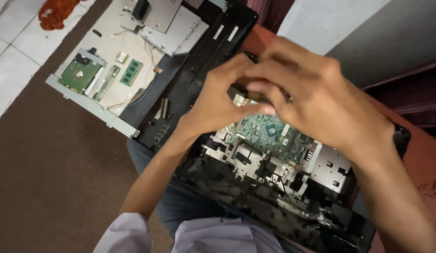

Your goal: Removing a motherboard from a laptop chassis by unscrewing it and disconnecting cables.

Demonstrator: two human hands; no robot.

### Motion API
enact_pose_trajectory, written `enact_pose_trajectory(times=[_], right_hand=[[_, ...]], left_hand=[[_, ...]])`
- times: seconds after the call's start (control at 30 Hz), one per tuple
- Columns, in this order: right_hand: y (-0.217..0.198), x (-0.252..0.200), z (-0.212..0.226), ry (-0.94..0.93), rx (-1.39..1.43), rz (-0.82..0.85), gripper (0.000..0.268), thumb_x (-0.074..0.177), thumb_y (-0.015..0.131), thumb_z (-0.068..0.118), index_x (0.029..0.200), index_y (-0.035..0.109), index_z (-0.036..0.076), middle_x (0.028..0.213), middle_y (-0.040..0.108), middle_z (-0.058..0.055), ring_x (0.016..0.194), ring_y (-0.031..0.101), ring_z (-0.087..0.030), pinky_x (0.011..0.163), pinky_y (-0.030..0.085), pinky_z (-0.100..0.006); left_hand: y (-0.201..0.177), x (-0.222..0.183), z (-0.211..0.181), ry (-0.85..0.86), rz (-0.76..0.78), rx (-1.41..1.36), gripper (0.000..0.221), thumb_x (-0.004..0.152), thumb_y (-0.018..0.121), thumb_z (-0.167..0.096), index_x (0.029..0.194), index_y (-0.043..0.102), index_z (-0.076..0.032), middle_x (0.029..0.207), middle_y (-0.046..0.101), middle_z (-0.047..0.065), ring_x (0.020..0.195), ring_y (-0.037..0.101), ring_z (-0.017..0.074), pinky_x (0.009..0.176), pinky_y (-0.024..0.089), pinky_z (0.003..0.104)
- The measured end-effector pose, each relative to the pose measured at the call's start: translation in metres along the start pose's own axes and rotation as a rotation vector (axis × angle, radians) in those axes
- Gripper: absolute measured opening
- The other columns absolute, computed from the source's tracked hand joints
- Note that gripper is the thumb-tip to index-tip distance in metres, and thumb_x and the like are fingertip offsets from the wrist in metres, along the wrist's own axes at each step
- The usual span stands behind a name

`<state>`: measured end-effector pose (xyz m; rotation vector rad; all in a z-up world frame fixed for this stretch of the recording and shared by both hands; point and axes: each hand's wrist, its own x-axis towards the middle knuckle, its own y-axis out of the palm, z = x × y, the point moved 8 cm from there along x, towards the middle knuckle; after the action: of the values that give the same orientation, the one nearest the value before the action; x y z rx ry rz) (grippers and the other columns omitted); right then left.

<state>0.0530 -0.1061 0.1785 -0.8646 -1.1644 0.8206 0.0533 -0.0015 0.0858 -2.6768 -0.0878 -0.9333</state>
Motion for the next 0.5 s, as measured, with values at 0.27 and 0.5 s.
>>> enact_pose_trajectory(times=[0.27, 0.5], right_hand=[[0.005, 0.003, 0.000, 0.036, 0.079, 0.026, 0.053, 0.105, 0.054, 0.036, 0.107, 0.067, -0.016, 0.110, 0.056, -0.024, 0.077, 0.067, -0.028, 0.065, 0.064, -0.039], [0.013, -0.002, 0.004, 0.014, 0.137, 0.194, 0.049, 0.083, 0.053, -0.016, 0.131, 0.060, -0.007, 0.126, 0.057, -0.021, 0.110, 0.063, -0.038, 0.093, 0.056, -0.048]], left_hand=[[0.003, -0.012, 0.019, 0.017, -0.021, -0.015, 0.029, 0.085, 0.085, -0.022, 0.093, 0.063, -0.003, 0.083, 0.066, 0.007, 0.070, 0.064, 0.0152, 0.066, 0.057, 0.028], [0.010, -0.016, 0.018, -0.095, 0.096, -0.199, 0.028, 0.100, 0.070, -0.010, 0.127, 0.060, -0.006, 0.117, 0.071, 0.013, 0.105, 0.074, 0.0261, 0.096, 0.064, 0.037]])
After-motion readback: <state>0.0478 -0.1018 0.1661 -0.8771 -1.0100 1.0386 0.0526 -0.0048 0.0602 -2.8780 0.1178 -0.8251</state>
